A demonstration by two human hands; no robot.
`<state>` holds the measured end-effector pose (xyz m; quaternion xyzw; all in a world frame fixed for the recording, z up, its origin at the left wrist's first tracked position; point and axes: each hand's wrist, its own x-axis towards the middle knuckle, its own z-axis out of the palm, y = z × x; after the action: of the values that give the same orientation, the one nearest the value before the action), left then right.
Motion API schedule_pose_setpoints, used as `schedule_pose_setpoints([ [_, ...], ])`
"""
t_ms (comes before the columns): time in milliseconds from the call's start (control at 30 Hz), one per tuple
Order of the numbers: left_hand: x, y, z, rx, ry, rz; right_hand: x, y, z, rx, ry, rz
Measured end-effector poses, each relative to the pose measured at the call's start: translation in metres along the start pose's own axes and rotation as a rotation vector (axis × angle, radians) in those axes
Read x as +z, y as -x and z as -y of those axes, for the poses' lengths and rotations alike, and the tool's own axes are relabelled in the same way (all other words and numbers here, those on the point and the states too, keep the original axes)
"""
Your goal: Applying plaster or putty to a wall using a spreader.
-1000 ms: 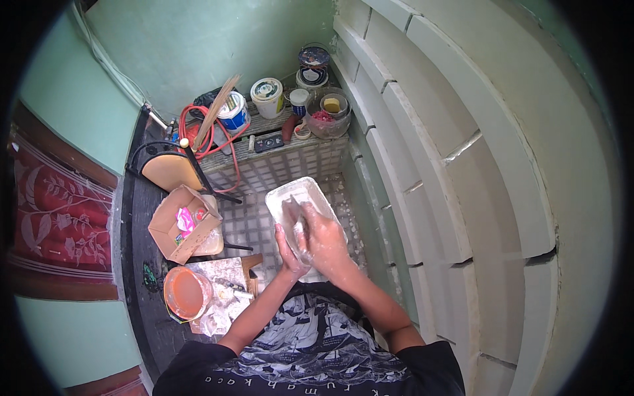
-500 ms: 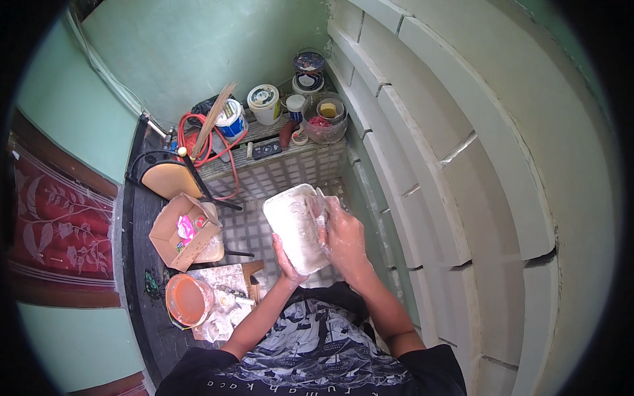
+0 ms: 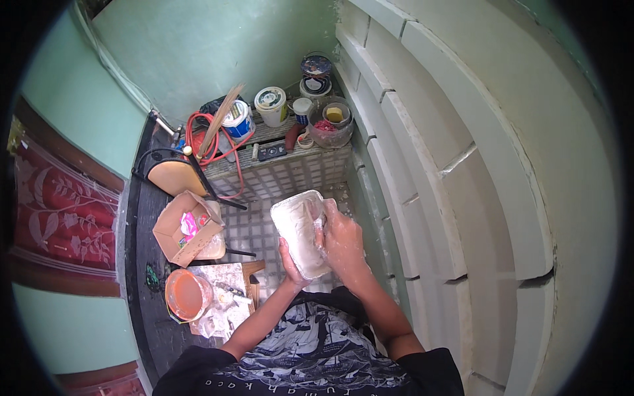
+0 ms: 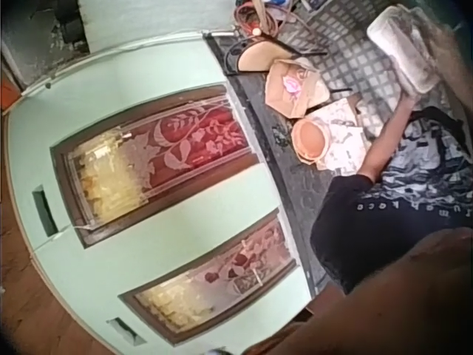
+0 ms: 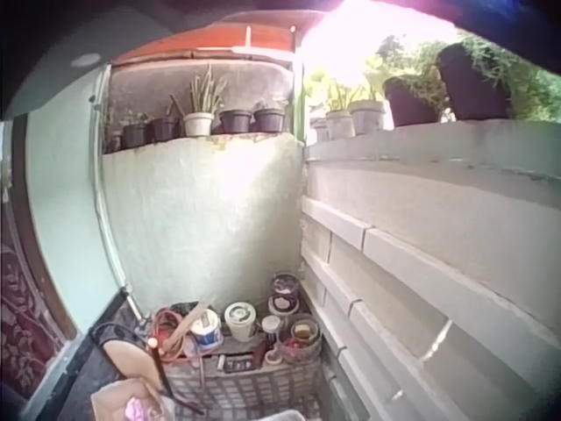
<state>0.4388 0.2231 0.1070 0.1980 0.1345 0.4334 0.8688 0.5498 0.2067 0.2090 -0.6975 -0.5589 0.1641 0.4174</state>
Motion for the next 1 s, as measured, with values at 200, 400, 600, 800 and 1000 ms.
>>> schedule_pose_setpoints([
  [200, 0.009, -0.006, 0.013, 0.112, -0.134, -0.105, -0.002, 0.011, -0.008, -0.18, -0.097, 0.046],
  [400, 0.015, -0.009, 0.022, 0.131, -0.015, -0.187, -0.011, 0.008, -0.024, -0.143, -0.098, 0.106],
  [600, 0.028, -0.007, 0.034, 0.158, -0.024, -0.094, -0.033, -0.007, -0.038, -0.119, -0.095, 0.065],
  [800, 0.036, -0.009, 0.04, 0.281, -0.166, -0.096, -0.035, 0.004, -0.034, -0.27, -0.264, 0.094],
  [1000, 0.03, -0.009, 0.042, 0.205, -0.043, -0.148, -0.037, -0.013, -0.047, -0.184, -0.163, 0.056],
])
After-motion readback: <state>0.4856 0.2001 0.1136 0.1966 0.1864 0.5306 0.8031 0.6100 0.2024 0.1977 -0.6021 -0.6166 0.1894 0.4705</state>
